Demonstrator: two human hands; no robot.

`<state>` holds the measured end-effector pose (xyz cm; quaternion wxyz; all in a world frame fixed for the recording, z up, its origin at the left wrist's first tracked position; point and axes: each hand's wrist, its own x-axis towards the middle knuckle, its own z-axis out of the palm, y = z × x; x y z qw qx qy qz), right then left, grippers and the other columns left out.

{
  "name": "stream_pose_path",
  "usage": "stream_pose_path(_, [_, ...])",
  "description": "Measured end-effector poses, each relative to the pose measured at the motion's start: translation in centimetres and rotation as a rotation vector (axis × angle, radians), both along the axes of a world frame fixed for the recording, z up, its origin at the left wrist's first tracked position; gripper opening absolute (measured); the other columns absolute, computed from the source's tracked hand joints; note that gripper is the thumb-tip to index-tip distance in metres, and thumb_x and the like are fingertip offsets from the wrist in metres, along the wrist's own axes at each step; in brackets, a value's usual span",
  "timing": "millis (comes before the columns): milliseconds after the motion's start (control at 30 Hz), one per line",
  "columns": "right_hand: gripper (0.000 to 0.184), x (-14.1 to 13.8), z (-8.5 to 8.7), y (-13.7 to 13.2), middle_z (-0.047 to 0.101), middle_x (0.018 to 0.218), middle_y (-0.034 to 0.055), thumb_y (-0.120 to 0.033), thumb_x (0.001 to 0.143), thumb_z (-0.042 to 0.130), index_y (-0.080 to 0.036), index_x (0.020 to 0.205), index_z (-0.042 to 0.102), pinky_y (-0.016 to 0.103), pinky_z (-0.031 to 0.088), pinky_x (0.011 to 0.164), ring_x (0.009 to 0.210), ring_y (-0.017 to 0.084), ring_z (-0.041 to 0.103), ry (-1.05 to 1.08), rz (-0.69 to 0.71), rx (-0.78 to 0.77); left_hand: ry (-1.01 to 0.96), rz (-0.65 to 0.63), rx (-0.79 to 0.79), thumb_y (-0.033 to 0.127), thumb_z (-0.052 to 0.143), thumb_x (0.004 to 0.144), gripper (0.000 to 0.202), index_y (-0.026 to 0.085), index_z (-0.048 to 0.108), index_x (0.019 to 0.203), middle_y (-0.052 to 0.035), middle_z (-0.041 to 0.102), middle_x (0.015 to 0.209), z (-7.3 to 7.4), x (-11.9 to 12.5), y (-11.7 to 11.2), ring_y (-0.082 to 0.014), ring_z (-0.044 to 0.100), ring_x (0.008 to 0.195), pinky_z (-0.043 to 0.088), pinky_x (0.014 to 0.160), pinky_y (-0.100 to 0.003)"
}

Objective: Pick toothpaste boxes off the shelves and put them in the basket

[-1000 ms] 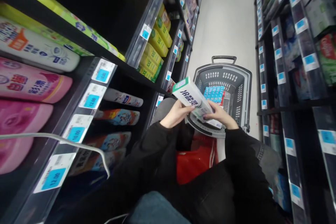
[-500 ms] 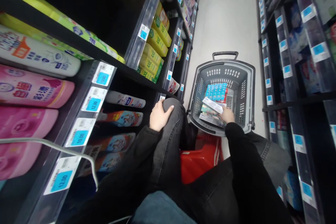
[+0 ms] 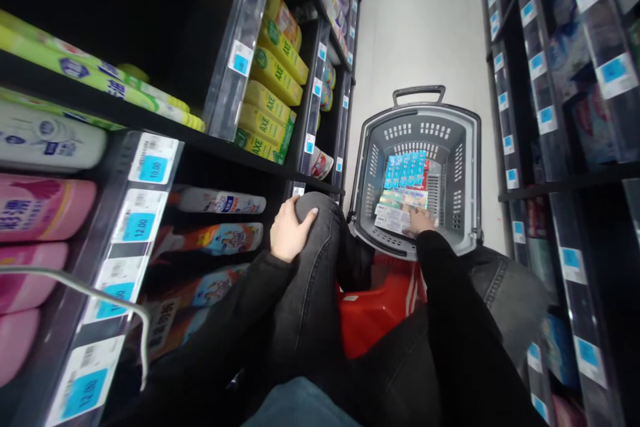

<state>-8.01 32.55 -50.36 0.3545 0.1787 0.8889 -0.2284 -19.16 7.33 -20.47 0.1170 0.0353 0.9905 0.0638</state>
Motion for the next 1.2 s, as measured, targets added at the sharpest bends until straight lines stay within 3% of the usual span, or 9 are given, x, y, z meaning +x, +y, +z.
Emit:
stream_pose_path(100, [0.111,-0.3,0.8,-2.0,0.031,0.151,0.0262,-0.042,0.066,0.083,-0.012,0.155,0.022,0.054,0.029,0.105,0.132,0.043,0.036,0.113,0.178,0.126,-0.001,0.004,-0.012,0.048,0.053,0.089,0.061,0.016,0.047,0.140,-0.0122,0.053,0.139,0.1,0.0,0.1,-0.0325,0.055,0.124,0.046,0.103,-0.044])
stream_pose_path(167, [0.110,-0.3,1.2,-3.0,0.032,0.149,0.0299,-0.034,0.069,0.080,-0.007,0.155,0.017,0.055,0.031,0.102,0.125,0.042,0.044,0.162,0.252,0.191,-0.002,0.004,-0.011,0.048,0.053,0.089,0.061,0.016,0.047,0.140,-0.0120,0.053,0.139,0.1,0.1,0.0,-0.0323,0.054,0.124,0.046,0.103,-0.044])
stream_pose_path(367, [0.106,0.3,1.8,-3.0,0.043,0.139,0.0300,-0.022,0.065,0.075,-0.002,0.153,0.021,0.054,0.032,0.097,0.115,0.039,0.049,0.174,0.362,0.295,0.014,0.000,0.006,0.048,0.053,0.089,0.060,0.016,0.048,0.139,-0.0121,0.054,0.139,0.1,0.0,-0.1,-0.0301,0.054,0.126,0.045,0.105,-0.042])
stream_pose_path(500, [0.108,0.6,1.7,-2.8,0.042,0.140,0.0293,-0.029,0.063,0.079,-0.001,0.151,0.025,0.053,0.034,0.096,0.115,0.040,0.048,0.186,0.409,0.309,0.018,-0.002,-0.001,0.048,0.054,0.088,0.060,0.015,0.049,0.138,-0.0136,0.054,0.138,0.0,0.1,0.0,-0.0305,0.055,0.125,0.046,0.104,-0.043])
stream_pose_path(800, [0.098,0.3,1.3,-4.2,0.046,0.133,0.0339,-0.040,0.072,0.072,0.008,0.147,0.029,0.052,0.037,0.094,0.110,0.041,0.051,0.202,0.425,0.274,0.020,0.000,0.011,0.047,0.055,0.088,0.060,0.014,0.049,0.138,-0.0139,0.055,0.138,0.1,0.2,0.1,-0.0305,0.055,0.126,0.045,0.105,-0.044])
stream_pose_path(933, [0.081,-0.9,1.5,-4.4,0.047,0.135,0.0301,-0.052,0.083,0.060,0.001,0.141,0.041,0.052,0.035,0.099,0.119,0.039,0.047,0.237,0.345,0.167,0.005,0.001,0.011,0.047,0.054,0.089,0.061,0.014,0.047,0.140,-0.0131,0.054,0.139,0.2,0.3,0.1,-0.0319,0.054,0.126,0.045,0.104,-0.046])
stream_pose_path(1067, [0.056,-3.2,0.2,-2.2,0.053,0.132,0.0245,-0.051,0.097,0.037,-0.008,0.130,0.053,0.046,0.038,0.100,0.123,0.035,0.049,0.144,-0.051,0.090,-0.012,0.004,0.030,0.046,0.053,0.088,0.061,0.014,0.047,0.140,-0.0127,0.053,0.140,0.4,0.3,-0.1,-0.0321,0.052,0.127,0.044,0.105,-0.046])
stream_pose_path(1133, [0.055,-4.0,-1.2,-0.3,0.051,0.135,0.0250,-0.048,0.097,0.042,-0.008,0.133,0.053,0.041,0.042,0.096,0.124,0.034,0.051,0.023,-0.246,0.050,-0.018,-0.003,0.039,0.046,0.053,0.088,0.061,0.014,0.047,0.139,-0.0124,0.053,0.139,0.4,0.4,-0.1,-0.0316,0.052,0.128,0.043,0.107,-0.046])
stream_pose_path(1200, [0.057,-4.0,-2.9,1.6,0.054,0.133,0.0235,-0.045,0.093,0.053,-0.009,0.136,0.052,0.037,0.044,0.095,0.122,0.032,0.054,-0.060,-0.307,-0.022,-0.020,-0.013,0.050,0.046,0.053,0.087,0.061,0.014,0.047,0.139,-0.0122,0.055,0.137,0.2,0.3,0.0,-0.0311,0.052,0.127,0.043,0.107,-0.046])
